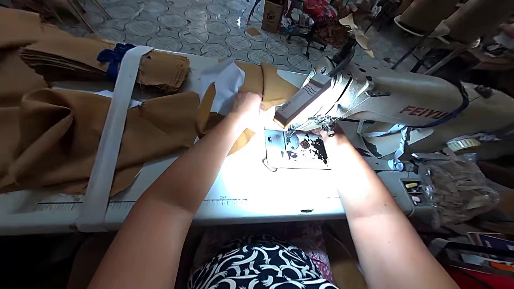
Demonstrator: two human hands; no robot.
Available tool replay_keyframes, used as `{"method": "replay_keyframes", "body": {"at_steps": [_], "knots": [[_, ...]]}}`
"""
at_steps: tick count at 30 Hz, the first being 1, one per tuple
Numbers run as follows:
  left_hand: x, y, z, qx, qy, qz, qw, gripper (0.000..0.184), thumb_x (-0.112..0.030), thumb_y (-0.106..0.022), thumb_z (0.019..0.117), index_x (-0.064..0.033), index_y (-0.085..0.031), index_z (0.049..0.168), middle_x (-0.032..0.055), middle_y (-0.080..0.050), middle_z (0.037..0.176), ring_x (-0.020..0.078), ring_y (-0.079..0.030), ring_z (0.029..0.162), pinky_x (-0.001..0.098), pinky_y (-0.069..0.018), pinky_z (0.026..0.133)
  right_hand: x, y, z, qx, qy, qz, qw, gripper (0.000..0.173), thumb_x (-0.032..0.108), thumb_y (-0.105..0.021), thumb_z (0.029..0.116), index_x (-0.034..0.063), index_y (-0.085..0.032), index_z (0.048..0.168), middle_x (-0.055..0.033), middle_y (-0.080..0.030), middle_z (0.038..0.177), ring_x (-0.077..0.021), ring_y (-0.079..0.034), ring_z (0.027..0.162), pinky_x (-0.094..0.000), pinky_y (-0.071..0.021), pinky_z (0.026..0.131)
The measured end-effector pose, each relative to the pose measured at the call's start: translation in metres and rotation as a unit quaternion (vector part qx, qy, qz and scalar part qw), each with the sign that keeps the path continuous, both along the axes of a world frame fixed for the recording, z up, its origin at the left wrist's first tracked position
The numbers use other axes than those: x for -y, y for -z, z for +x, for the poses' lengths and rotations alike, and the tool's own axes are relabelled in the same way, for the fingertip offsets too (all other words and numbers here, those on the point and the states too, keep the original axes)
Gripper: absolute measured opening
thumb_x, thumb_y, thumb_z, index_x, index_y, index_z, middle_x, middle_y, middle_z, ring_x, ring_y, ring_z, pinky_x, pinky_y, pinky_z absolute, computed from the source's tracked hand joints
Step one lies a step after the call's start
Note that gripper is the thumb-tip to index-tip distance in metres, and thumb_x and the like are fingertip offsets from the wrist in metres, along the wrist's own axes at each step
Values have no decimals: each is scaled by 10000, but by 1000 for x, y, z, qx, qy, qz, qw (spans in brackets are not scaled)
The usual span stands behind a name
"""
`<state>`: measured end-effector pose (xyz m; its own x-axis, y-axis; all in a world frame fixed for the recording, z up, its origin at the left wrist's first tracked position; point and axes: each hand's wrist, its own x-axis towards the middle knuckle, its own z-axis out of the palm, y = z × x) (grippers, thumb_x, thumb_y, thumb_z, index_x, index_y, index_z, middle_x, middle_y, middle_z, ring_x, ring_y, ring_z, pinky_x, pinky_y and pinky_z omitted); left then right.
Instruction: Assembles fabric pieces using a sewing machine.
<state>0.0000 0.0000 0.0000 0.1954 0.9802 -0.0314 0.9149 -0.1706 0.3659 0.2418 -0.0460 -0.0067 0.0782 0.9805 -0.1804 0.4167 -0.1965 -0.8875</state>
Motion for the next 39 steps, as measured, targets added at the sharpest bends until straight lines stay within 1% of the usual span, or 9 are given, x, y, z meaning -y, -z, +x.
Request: {"method": "replay_keyframes", "body": {"at_steps": [3, 8, 12, 16, 18, 21, 27, 33, 39], "knots": [[25, -16, 9, -83, 103, -84, 988, 317, -205, -533, 1064, 63, -654, 1182, 295, -640, 1251, 461, -582, 1251, 638, -427, 1042, -46, 37, 21, -80, -171, -57, 980, 319, 37, -363, 1045, 112, -572, 816, 68, -576, 640, 40, -443, 481, -116, -376, 469], [85, 2, -3, -80, 366, 33, 927, 187, -275, -661, 926, -137, -743, 830, 73, -668, 752, 266, -666, 733, 504, -515, 617, -12, 24, 17, -99, -153, -107, 977, 250, 169, -398, 1103, 92, -609, 992, 97, -430, 544, 30, -296, 390, -127, -251, 373], [148, -49, 12, -110, 316, -148, 931, 317, -296, -568, 1060, -62, -755, 957, 112, -680, 823, 277, -662, 828, 532, -512, 765, 74, 33, 1, 139, 18, 194, 971, 270, 136, -524, 1044, -79, -649, 1150, -172, -669, 879, -232, -634, 768, -416, -522, 734], [103, -28, -10, 19, 183, 47, 982, 329, -164, -509, 1054, 58, -691, 892, 221, -678, 903, 372, -667, 912, 575, -506, 822, 200, 78, -61, 148, -152, 443, 871, 352, 144, -574, 965, -57, -654, 1243, -219, -698, 1172, -322, -703, 1059, -477, -571, 914], [67, 1, -30, 15, 197, 75, 977, 339, -161, -490, 1069, 104, -701, 1080, 278, -676, 1161, 418, -642, 1153, 565, -470, 1032, 219, 83, -76, 177, -265, 415, 852, 465, 307, -414, 1072, 48, -623, 1397, -131, -657, 1385, -264, -633, 1282, -514, -478, 1083], [66, 22, -51, -74, 101, -28, 992, 551, -342, -452, 1101, 84, -497, 1448, 308, -467, 1504, 458, -438, 1423, 601, -323, 1182, 208, 75, -43, 264, -243, 390, 848, 423, 263, -396, 1067, 70, -750, 1196, -119, -738, 1216, -302, -702, 1123, -564, -534, 919], [187, -31, -2, -121, 83, -79, 986, 534, -423, -476, 1083, 10, -719, 887, 211, -685, 865, 403, -676, 920, 619, -505, 806, 195, 29, 60, 433, -63, 187, 880, 430, 322, -563, 1053, -70, -703, 944, -304, -689, 1015, -519, -632, 1078, -696, -425, 938], [139, 36, -43, -30, 21, 47, 998, 488, -481, -474, 1063, -281, -548, 1503, 207, -295, 1660, 524, -210, 1515, 800, -148, 1120, 214, 57, 62, 419, 30, 64, 905, 550, 362, -435, 1096, 149, -381, 1600, -313, -249, 1642, -588, -137, 1513, -849, -73, 1096], [226, 27, -60, 48, 97, 126, 986, 160, 25, -635, 946, 28, -753, 1054, 213, -688, 973, 367, -688, 914, 550, -566, 834, 218, 68, 43, 386, 17, 104, 917, 537, 295, -459, 1085, 81, -412, 1576, -353, -222, 1633, -610, -109, 1507, -805, -74, 1143]]}}
